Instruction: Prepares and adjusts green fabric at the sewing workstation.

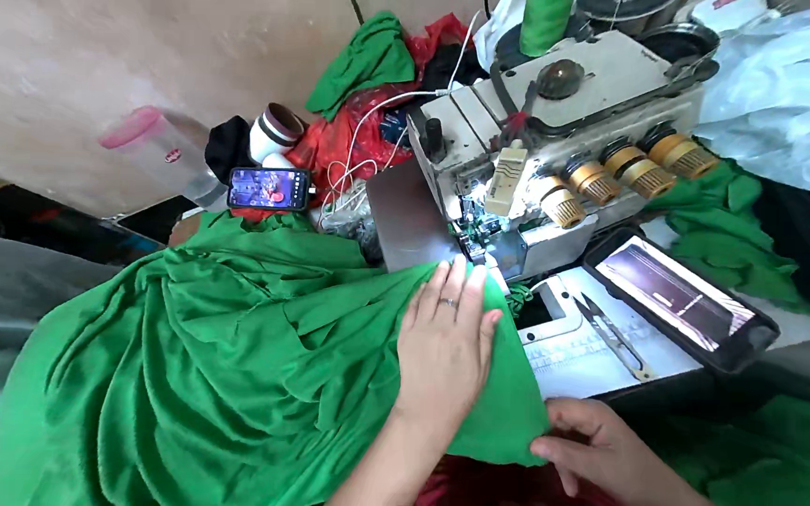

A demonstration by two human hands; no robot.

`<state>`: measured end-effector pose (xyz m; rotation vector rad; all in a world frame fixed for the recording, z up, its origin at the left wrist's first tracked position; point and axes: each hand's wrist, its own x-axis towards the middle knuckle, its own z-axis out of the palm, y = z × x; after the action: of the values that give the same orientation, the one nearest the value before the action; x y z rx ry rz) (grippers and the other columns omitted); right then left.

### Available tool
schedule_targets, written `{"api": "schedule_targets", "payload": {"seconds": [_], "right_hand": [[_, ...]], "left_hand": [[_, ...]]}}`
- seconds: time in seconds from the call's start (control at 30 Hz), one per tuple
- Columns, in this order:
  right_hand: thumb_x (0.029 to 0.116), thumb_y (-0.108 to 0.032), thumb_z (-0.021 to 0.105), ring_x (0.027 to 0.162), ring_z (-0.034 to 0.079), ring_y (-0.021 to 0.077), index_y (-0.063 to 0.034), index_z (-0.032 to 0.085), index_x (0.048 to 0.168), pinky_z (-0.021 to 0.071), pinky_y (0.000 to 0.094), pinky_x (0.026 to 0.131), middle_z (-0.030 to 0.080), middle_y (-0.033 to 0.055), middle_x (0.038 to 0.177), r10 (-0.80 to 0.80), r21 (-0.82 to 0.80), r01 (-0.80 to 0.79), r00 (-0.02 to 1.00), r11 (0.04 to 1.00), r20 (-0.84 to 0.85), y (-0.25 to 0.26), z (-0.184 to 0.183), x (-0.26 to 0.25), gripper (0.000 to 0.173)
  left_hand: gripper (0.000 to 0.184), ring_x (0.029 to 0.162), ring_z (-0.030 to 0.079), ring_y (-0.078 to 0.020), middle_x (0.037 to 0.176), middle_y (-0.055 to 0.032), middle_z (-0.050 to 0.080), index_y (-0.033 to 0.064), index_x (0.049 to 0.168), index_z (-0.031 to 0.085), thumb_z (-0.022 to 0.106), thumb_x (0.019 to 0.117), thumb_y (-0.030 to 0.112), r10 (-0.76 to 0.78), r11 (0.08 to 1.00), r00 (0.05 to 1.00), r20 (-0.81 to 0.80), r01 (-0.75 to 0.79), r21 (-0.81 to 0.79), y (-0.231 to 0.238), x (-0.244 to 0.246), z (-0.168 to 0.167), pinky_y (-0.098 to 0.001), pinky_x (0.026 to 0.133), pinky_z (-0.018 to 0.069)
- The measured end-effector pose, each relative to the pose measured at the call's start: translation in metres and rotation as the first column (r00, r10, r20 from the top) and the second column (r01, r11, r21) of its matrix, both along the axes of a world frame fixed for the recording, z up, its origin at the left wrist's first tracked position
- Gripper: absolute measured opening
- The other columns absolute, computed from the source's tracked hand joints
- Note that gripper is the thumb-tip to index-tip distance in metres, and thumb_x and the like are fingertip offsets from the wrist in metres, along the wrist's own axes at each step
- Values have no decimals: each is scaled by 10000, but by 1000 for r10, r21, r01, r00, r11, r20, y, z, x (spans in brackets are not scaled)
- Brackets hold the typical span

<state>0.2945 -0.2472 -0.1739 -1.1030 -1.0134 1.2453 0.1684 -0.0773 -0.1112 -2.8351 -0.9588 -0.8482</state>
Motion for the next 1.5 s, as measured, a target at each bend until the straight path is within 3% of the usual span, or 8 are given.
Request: {"api": "schedule_targets", "payload": {"seconds": [0.33, 0.43, 0.6, 0.9, 1.07, 1.33, 1.43, 1.5], "right_hand": [[928, -133, 721, 528, 589, -59, -175, 535, 1042, 488, 125, 461, 684, -130, 737, -82, 53, 86, 994, 995, -76, 42, 17, -1, 222], [904, -69, 719, 521, 584, -57, -168, 539, 978, 497, 131, 464, 669, -139, 723, -146, 138, 150, 989, 979, -39, 67, 28, 7, 218], [993, -122, 621, 641, 631, -42, -9, 696, 1127, 533, 137, 542, 724, -49, 864, -325, 327, 238, 913, 915, 246, 102, 34, 21, 191], [1059, -206, 523, 632, 658, 42, -27, 610, 1374, 559, 206, 566, 727, 23, 823, -315, 354, 149, 820, 923, 479, 95, 25, 15, 372], [1058, -183, 522, 656, 667, 52, -20, 667, 1267, 559, 203, 588, 740, 58, 867, -268, 409, 46, 821, 911, 504, 85, 33, 6, 302], [1042, -125, 541, 857, 658, 52, -59, 690, 1282, 540, 177, 720, 584, 138, 1439, -300, 561, -52, 802, 826, 516, 90, 31, -7, 290], [1072, -132, 489, 1276, 619, 180, -38, 603, 1387, 545, 300, 984, 555, 151, 1485, -233, 565, -217, 752, 796, 617, 93, 34, -4, 347], [1056, -171, 537, 1191, 668, 189, -43, 668, 1298, 575, 320, 923, 661, 129, 1341, -237, 551, -227, 726, 803, 645, 94, 35, 6, 303]], "left_hand": [[588, 1350, 559, -273, 1318, -111, 675, 101, 1100, 641, 415, 1016, 637, -327, 933, 935, 140, 343, -110, 5, -23, -2, -468, 1157, 392], [635, 1450, 442, -223, 1446, -79, 593, 151, 1347, 553, 555, 950, 647, -411, 910, 909, 71, 413, -25, 1, -31, -18, -463, 1227, 250], [200, 1208, 667, -268, 1171, -124, 733, 66, 1052, 696, 514, 970, 68, -378, 923, 919, 107, 384, -38, 29, -22, 5, -426, 1070, 500], [320, 1092, 682, -291, 1079, -98, 741, 68, 1018, 751, 507, 952, 265, -275, 960, 960, 45, 277, -45, 90, -4, 18, -474, 916, 546], [409, 1088, 672, -394, 1217, -179, 698, 29, 1325, 629, 445, 1085, 305, -15, 981, 1000, 0, 14, -195, 78, -12, 30, -593, 916, 526], [239, 726, 639, -192, 882, -127, 663, 34, 971, 742, 625, 965, 242, 139, 980, 978, 155, -113, -165, 4, -69, 13, -314, 624, 538], [192, 816, 705, -189, 962, -121, 717, 36, 959, 749, 627, 959, 185, 39, 965, 994, 107, -10, -264, -31, -68, 11, -327, 687, 589], [188, 815, 711, -142, 985, -82, 731, 81, 954, 759, 611, 968, 196, -13, 966, 995, 103, 39, -254, -35, -62, 9, -279, 668, 586]]}}
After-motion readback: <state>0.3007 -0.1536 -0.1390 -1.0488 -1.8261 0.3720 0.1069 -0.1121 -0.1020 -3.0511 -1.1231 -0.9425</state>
